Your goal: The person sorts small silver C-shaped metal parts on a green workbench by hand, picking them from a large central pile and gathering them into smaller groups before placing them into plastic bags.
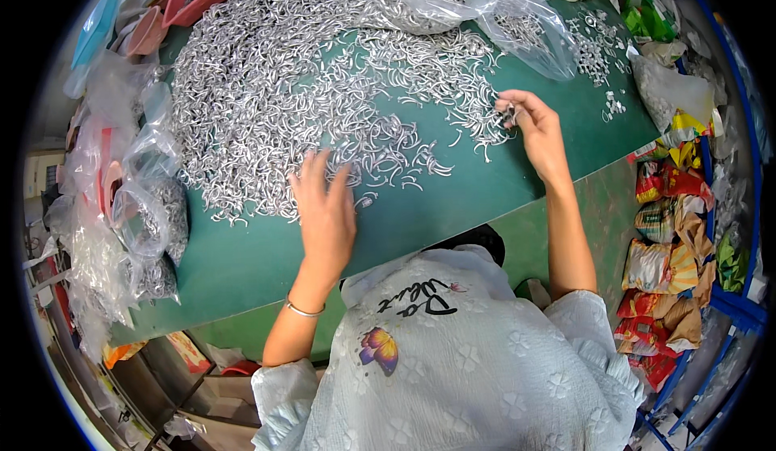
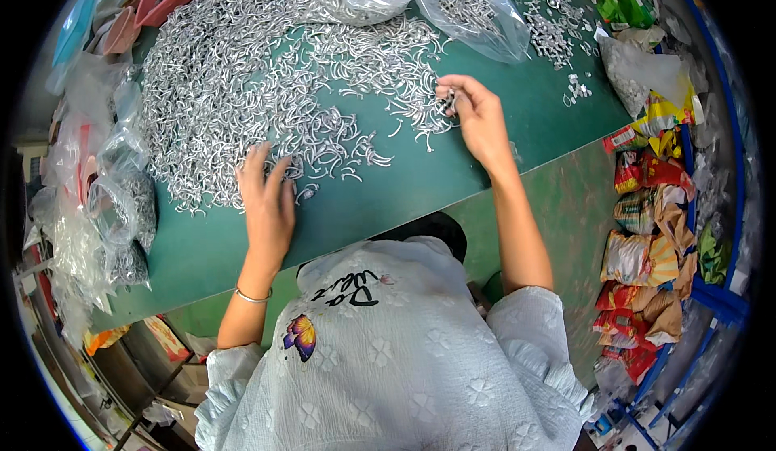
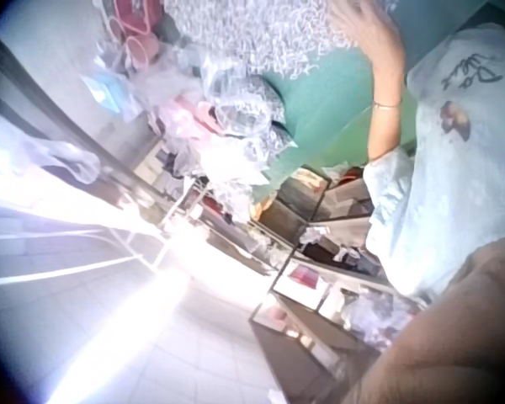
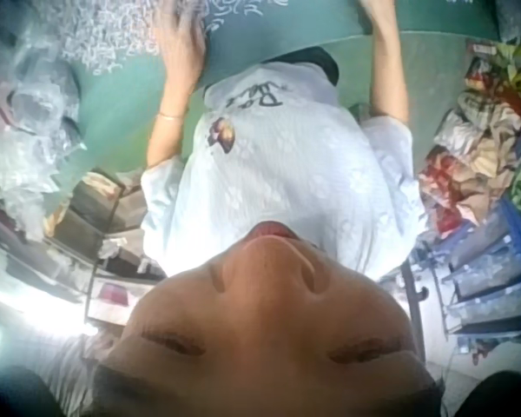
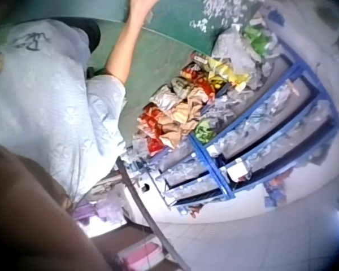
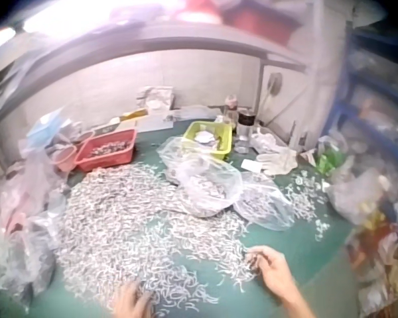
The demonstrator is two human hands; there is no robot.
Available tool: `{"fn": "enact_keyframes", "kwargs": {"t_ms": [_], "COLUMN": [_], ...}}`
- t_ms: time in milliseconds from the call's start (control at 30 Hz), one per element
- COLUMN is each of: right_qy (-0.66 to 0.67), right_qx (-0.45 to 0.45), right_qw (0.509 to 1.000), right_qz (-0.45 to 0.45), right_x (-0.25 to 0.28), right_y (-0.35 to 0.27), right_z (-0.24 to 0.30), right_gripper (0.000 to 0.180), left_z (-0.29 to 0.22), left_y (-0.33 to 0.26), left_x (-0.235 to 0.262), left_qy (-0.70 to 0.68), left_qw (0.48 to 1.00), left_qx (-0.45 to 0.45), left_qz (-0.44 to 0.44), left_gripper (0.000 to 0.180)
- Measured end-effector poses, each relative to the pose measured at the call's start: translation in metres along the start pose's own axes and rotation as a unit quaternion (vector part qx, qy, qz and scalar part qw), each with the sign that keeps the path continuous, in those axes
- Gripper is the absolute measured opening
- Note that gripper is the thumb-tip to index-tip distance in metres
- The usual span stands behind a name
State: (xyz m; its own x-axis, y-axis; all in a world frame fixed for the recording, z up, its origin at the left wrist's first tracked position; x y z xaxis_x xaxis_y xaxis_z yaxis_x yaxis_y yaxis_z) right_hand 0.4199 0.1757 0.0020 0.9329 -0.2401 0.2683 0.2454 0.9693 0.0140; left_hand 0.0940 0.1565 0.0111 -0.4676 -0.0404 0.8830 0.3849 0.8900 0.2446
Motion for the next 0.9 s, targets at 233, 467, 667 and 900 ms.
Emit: {"fn": "enact_keyframes", "kwargs": {"t_ms": [233, 467, 667, 900], "right_qy": [-0.442, -0.281, 0.065, 0.027], "right_qx": [0.148, 0.279, 0.026, 0.002], "right_qw": [0.885, 0.914, 0.998, 1.0], "right_qz": [0.007, 0.09, 0.002, 0.001], "right_x": [-0.037, -0.091, -0.068, 0.0], "right_y": [-0.032, -0.062, -0.008, 0.012], "right_z": [0.009, 0.011, 0.008, 0.0], "right_gripper": [0.042, 0.027, 0.02, 0.026], "left_z": [-0.071, -0.024, 0.005, -0.037], "left_y": [0.034, 0.037, 0.042, 0.039], "left_x": [-0.037, -0.044, -0.022, -0.028], "left_qy": [-0.042, 0.114, 0.152, -0.061], "left_qw": [0.981, 0.989, 0.988, 0.998], "left_qx": [-0.157, -0.08, 0.006, -0.032], "left_qz": [0.106, 0.053, -0.003, -0.006], "left_gripper": [0.05, 0.032, 0.029, 0.042]}}
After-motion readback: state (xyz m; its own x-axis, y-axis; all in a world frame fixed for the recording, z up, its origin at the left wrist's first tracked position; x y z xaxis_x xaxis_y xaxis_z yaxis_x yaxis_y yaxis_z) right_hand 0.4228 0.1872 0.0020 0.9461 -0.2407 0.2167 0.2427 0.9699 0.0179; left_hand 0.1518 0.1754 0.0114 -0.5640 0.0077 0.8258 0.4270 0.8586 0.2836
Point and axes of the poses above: each hand's wrist, its own y-axis towards the middle knuckle, its own x-axis out of the back of the hand, z = x × y, the point moved 4 cm from there along y, towards the middle knuckle, and after that the axes turned 1 degree about -y, right-handed, at the moved point
